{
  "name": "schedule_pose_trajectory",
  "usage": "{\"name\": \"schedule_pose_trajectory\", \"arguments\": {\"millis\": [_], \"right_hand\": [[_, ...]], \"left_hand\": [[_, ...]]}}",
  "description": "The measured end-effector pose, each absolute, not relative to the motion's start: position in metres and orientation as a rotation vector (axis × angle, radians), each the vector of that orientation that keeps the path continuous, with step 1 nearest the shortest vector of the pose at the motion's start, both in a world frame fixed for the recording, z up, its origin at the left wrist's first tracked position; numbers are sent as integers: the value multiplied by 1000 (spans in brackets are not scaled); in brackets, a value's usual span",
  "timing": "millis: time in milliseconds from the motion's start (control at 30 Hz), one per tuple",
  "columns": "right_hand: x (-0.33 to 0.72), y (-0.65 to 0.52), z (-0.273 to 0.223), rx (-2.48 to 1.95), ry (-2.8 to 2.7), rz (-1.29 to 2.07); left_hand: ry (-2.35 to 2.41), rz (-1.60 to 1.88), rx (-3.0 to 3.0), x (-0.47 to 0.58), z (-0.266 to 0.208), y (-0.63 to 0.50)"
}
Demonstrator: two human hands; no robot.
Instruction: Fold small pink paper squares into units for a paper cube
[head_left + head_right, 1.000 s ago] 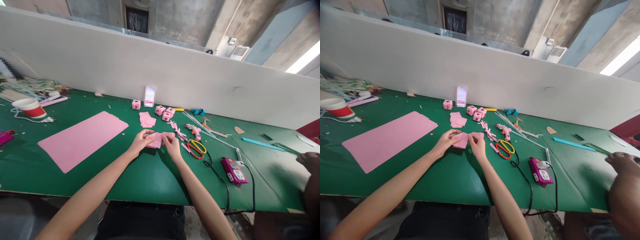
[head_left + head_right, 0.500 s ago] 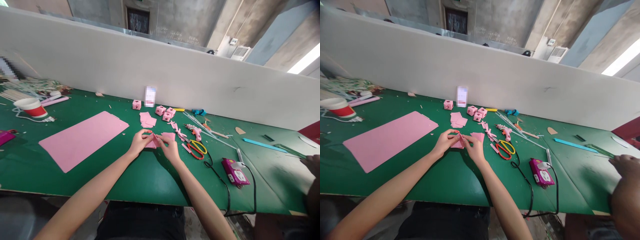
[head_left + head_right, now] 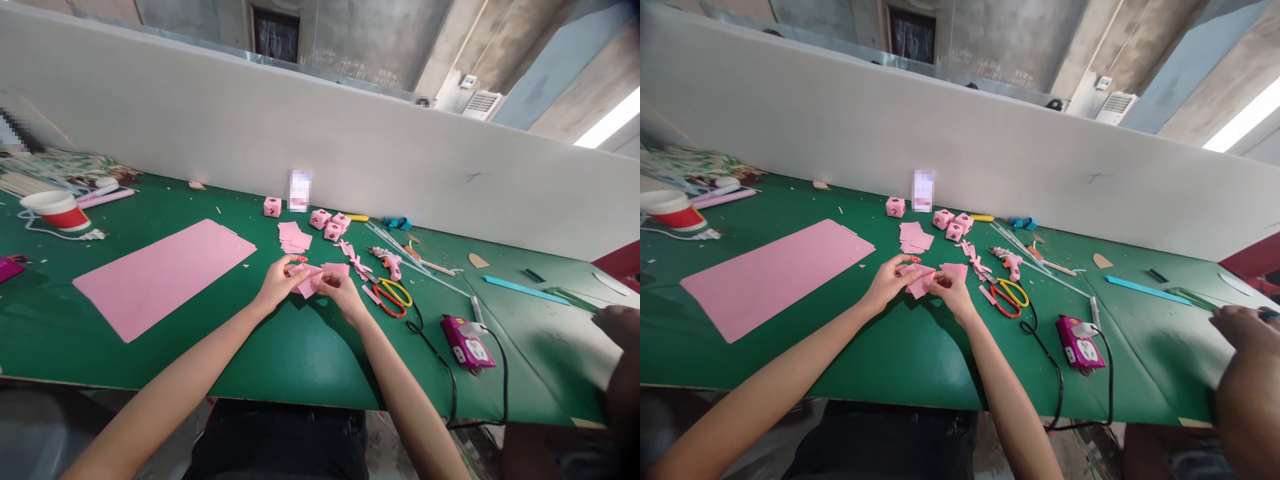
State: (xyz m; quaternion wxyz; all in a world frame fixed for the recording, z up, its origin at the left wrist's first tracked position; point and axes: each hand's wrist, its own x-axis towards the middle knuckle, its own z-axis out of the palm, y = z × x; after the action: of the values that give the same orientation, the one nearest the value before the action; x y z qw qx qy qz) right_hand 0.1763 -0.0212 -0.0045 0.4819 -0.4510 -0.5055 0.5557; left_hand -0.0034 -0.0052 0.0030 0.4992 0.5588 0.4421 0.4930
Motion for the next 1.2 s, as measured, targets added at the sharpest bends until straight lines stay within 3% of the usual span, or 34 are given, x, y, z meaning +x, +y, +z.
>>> {"name": "schedule_pose_trajectory", "arguments": {"millis": [1200], "right_hand": [[179, -18, -5, -1126, -1150, 1239]], "left_hand": [[1108, 1197, 1492, -2, 0, -2]]}}
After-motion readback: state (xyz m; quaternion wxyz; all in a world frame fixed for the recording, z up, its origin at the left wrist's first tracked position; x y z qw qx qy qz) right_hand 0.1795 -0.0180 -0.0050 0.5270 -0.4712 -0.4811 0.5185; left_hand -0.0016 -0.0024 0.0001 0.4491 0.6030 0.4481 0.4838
